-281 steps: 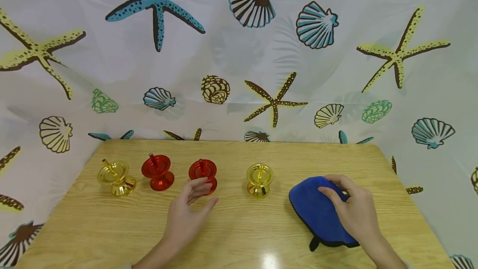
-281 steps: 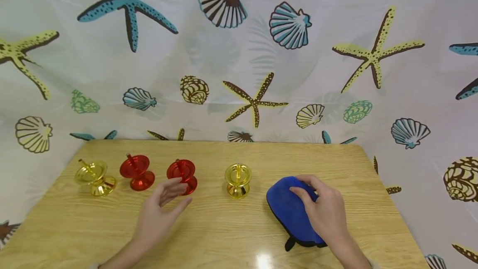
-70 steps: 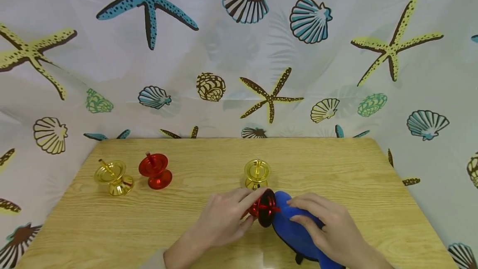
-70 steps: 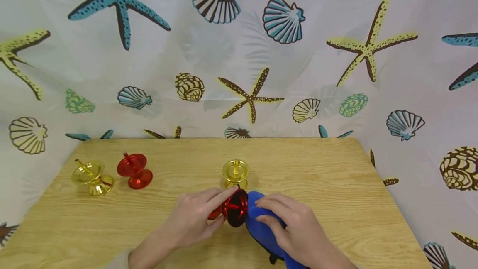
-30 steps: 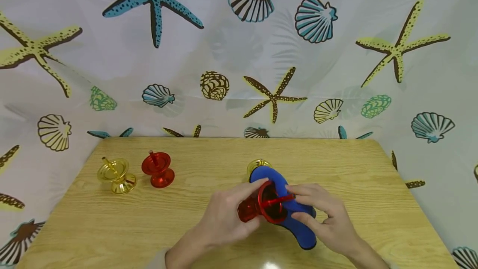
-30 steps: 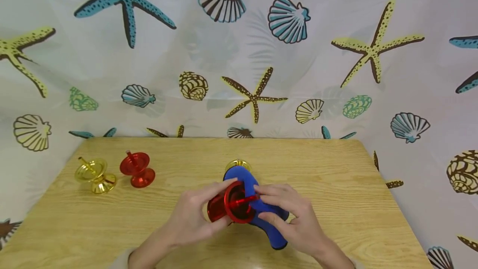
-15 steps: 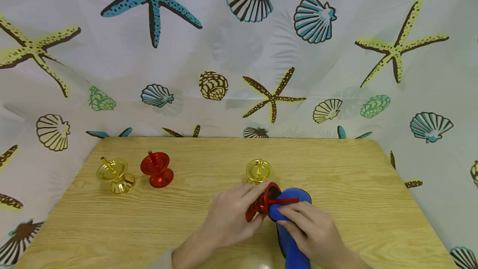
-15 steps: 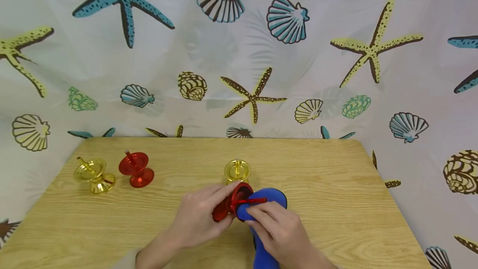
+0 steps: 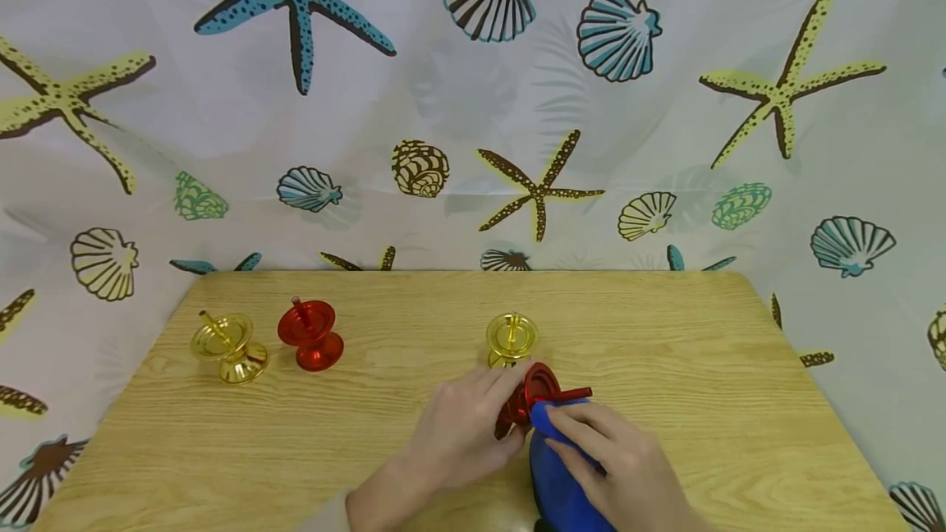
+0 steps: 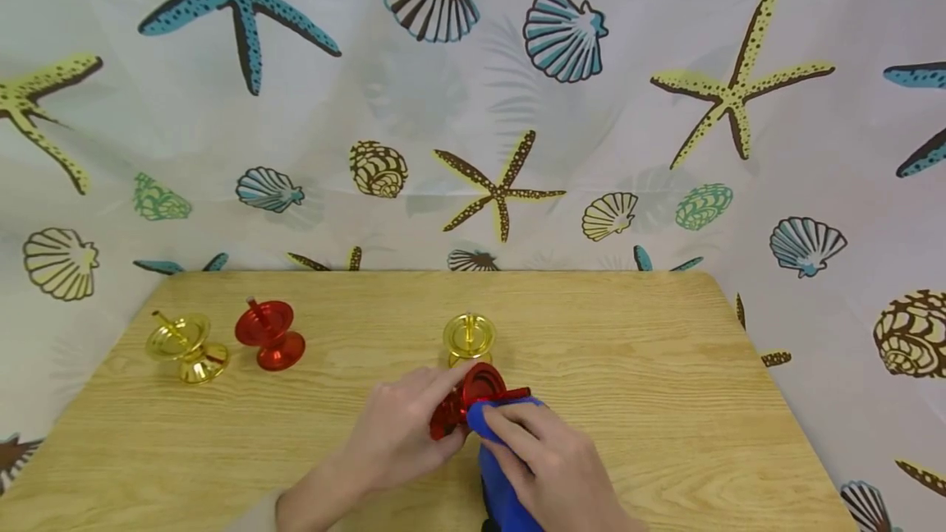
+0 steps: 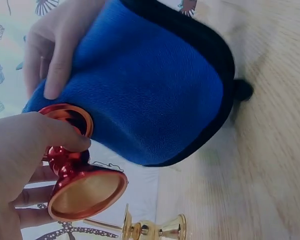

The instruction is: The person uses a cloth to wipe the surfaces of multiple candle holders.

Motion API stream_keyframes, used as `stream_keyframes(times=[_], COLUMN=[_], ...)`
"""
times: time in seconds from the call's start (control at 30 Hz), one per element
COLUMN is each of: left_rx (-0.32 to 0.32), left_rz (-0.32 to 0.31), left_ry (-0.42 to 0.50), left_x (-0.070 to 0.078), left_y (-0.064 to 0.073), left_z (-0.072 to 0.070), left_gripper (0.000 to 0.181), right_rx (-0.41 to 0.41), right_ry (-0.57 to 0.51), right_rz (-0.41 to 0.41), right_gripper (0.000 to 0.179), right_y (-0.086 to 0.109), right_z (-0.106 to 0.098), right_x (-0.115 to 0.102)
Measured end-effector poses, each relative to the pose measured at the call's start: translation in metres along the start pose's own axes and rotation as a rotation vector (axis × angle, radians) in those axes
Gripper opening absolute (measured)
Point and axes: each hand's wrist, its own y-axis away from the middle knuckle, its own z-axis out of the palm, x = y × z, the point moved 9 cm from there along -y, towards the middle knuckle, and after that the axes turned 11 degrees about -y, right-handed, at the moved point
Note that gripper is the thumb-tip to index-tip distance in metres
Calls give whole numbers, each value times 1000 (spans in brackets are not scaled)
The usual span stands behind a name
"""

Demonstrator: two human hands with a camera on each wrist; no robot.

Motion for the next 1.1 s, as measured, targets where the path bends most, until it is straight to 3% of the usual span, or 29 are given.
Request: stream_keyframes(times=[0.1, 0.2, 0.47, 0.6, 0.8, 0.97, 1.1], left_rx=[1, -9, -32, -29, -21, -25, -24], left_rz=[-42, -62, -74, -79, -71, -88, -79], left_ry=[76, 93, 149, 147, 152, 214, 188], left_x=[-4, -4, -4, -5, -3, -4, -3], left_y=[-1, -2, 0, 1, 2, 0, -1], left_z=[1, 2, 6, 5, 5, 6, 5], left_gripper=[75, 75, 74, 73, 74, 74, 75], right_rx=[18, 70, 313, 378, 373, 281, 219], right_ry=[40, 71, 98, 112, 63, -8, -29], right_rz=[-58, -87, -145, -160, -145, -155, -136], right_gripper=[39, 37, 35, 38, 36, 31, 28], right_y=[3, 4, 7, 6, 7, 13, 14], right_z=[-6, -11, -39, -47, -44, -25, -13], right_x=[3, 7, 12, 12, 15, 15, 14])
